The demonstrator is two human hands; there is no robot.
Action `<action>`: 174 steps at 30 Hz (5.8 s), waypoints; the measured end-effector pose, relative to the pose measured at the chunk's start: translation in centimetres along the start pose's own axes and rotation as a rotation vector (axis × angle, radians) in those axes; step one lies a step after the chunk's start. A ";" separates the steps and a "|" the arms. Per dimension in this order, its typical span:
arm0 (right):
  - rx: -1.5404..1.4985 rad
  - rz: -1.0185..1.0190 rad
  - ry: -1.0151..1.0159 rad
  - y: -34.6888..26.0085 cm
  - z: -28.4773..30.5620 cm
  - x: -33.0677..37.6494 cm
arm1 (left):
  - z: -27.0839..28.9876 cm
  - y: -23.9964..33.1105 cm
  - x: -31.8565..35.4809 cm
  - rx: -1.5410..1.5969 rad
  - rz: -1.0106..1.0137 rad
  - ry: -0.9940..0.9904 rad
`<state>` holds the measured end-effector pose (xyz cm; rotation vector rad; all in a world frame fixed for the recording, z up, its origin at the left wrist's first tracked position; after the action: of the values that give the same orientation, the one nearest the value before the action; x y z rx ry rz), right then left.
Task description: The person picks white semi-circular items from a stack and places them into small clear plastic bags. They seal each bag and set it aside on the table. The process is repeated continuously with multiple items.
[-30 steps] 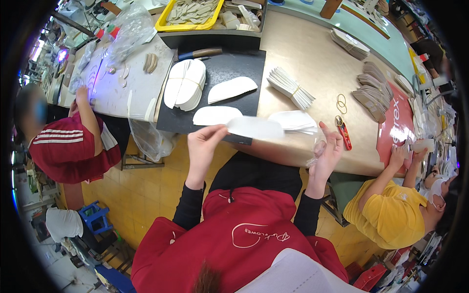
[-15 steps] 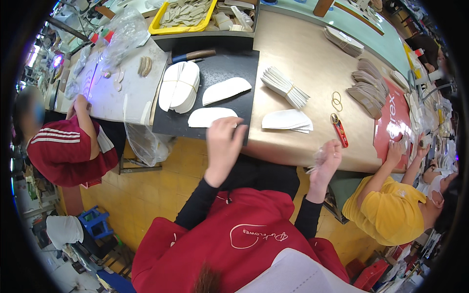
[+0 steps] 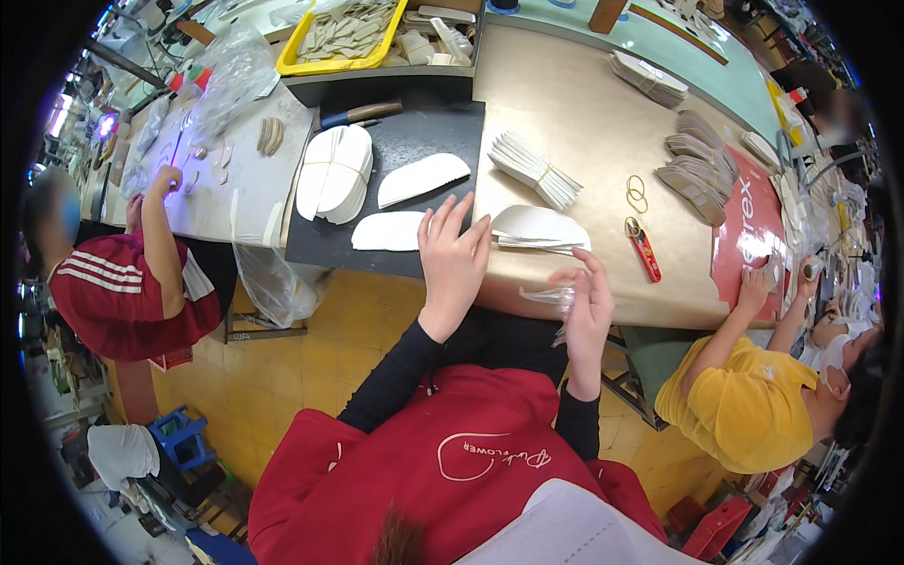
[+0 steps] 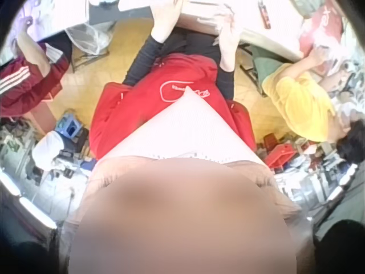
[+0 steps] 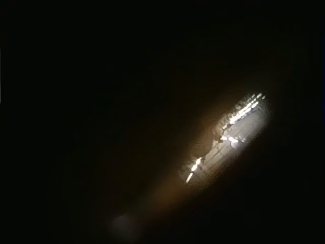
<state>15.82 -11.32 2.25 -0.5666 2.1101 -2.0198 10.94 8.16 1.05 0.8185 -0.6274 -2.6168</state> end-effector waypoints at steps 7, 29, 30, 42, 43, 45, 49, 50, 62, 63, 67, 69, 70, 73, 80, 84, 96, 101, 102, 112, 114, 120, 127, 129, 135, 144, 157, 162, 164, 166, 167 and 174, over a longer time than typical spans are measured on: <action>0.751 0.599 0.003 -2.6 -5.1 -0.1 | 0.9 1.0 2.3 1.032 0.605 -0.215; 0.520 0.550 -0.054 -3.8 -5.2 -0.1 | 4.1 3.3 3.5 1.114 0.573 -0.429; 0.509 0.483 -0.080 -3.3 -5.1 -0.1 | 4.0 3.1 3.5 1.110 0.600 -0.442; -0.369 -0.035 -0.305 -0.2 -5.4 -0.4 | 3.4 2.2 3.6 1.298 0.588 -0.344; -0.314 -0.016 -0.266 -0.2 -5.4 -0.2 | 3.6 2.4 3.6 1.262 0.559 -0.346; -0.162 0.016 -0.260 -0.2 -5.6 0.0 | 3.7 2.6 3.4 1.190 0.508 -0.352; -0.221 -0.062 -0.070 0.7 -3.3 -0.6 | 4.5 1.0 3.3 1.084 0.543 -0.218; -0.178 -0.002 0.052 0.7 -2.0 -1.1 | 4.8 0.1 3.2 1.034 0.557 -0.161; -0.139 0.228 0.519 0.9 8.0 -2.0 | 9.1 -13.2 4.7 0.438 0.693 0.203; -0.146 0.233 0.593 0.7 8.6 -1.7 | 9.4 -14.1 4.7 0.358 0.722 0.132; -0.129 0.274 0.544 0.1 9.0 -1.1 | 10.6 -13.0 4.0 -0.054 0.511 0.151; -0.152 0.222 0.516 0.5 8.6 -0.8 | 9.8 -11.0 3.5 -0.008 0.484 0.090; -0.179 0.210 0.489 0.7 8.2 -0.7 | 9.1 -9.6 3.1 0.075 0.419 0.081; -0.282 0.215 0.290 1.0 6.2 -0.5 | 4.4 -4.6 1.9 0.331 0.239 -0.138; 0.102 0.218 0.142 -0.6 1.9 1.5 | -2.8 -1.4 -1.3 0.002 0.031 -0.180; 0.062 0.215 0.084 -1.2 0.7 1.5 | -1.0 -1.0 -1.0 0.149 0.070 -0.121; 0.716 0.728 -0.033 -4.0 -6.0 0.8 | 2.7 1.5 3.3 1.429 0.795 -0.423; 0.881 0.911 0.018 -4.9 -6.4 1.3 | 4.4 2.9 3.9 1.276 0.616 -0.381; 0.902 0.928 0.014 -4.9 -6.4 1.4 | 4.5 3.1 3.9 1.191 0.589 -0.405; 0.808 0.932 0.066 -4.9 -6.5 1.4 | 5.3 4.1 4.0 1.164 0.538 -0.478; 0.771 0.894 0.048 -4.8 -6.4 1.1 | 5.5 4.1 3.9 1.194 0.529 -0.439; 0.580 0.692 -0.095 -4.2 -6.1 0.3 | 5.1 3.1 3.8 1.198 0.589 -0.453; 0.761 0.836 -0.055 -4.5 -6.4 0.8 | 5.0 3.5 3.9 1.222 0.574 -0.370; 0.785 0.844 -0.043 -4.5 -6.5 0.9 | 5.1 3.9 4.0 1.176 0.553 -0.407; 0.616 0.749 -0.064 -4.2 -6.1 0.2 | 5.4 4.1 4.0 1.150 0.538 -0.539; 0.793 0.851 -0.037 -4.8 -6.3 0.6 | 5.8 4.7 3.8 1.111 0.512 -0.528; 0.700 0.795 -0.076 -4.9 -6.1 0.5 | 5.9 4.8 3.8 1.158 0.517 -0.517; 0.531 0.671 -0.071 -4.8 -6.0 0.1 | 5.9 4.3 3.8 1.117 0.513 -0.532; 0.466 0.632 -0.095 -4.7 -6.0 0.1 | 5.6 3.6 3.8 1.112 0.535 -0.537; 0.468 0.622 -0.118 -4.6 -6.1 0.1 | 5.3 3.3 3.8 1.145 0.539 -0.502; 0.498 0.637 -0.127 -4.7 -6.1 0.2 | 5.3 3.2 3.7 1.172 0.537 -0.470; 0.676 0.764 -0.087 -4.9 -6.5 0.6 | 5.7 4.4 3.8 1.147 0.505 -0.457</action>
<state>13.64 -5.59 7.63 0.2302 1.1656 -1.9641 5.29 4.56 5.73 0.1912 -2.1988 -1.8060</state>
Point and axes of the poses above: each hand's wrist, its own x-axis away from the middle knuckle, its own z-axis out of the back of the hand, y = z × x, the point moved 5 cm from there along -x, towards the middle knuckle, and after that the axes turned 4 degrees about -y, right-handed, at the moved point
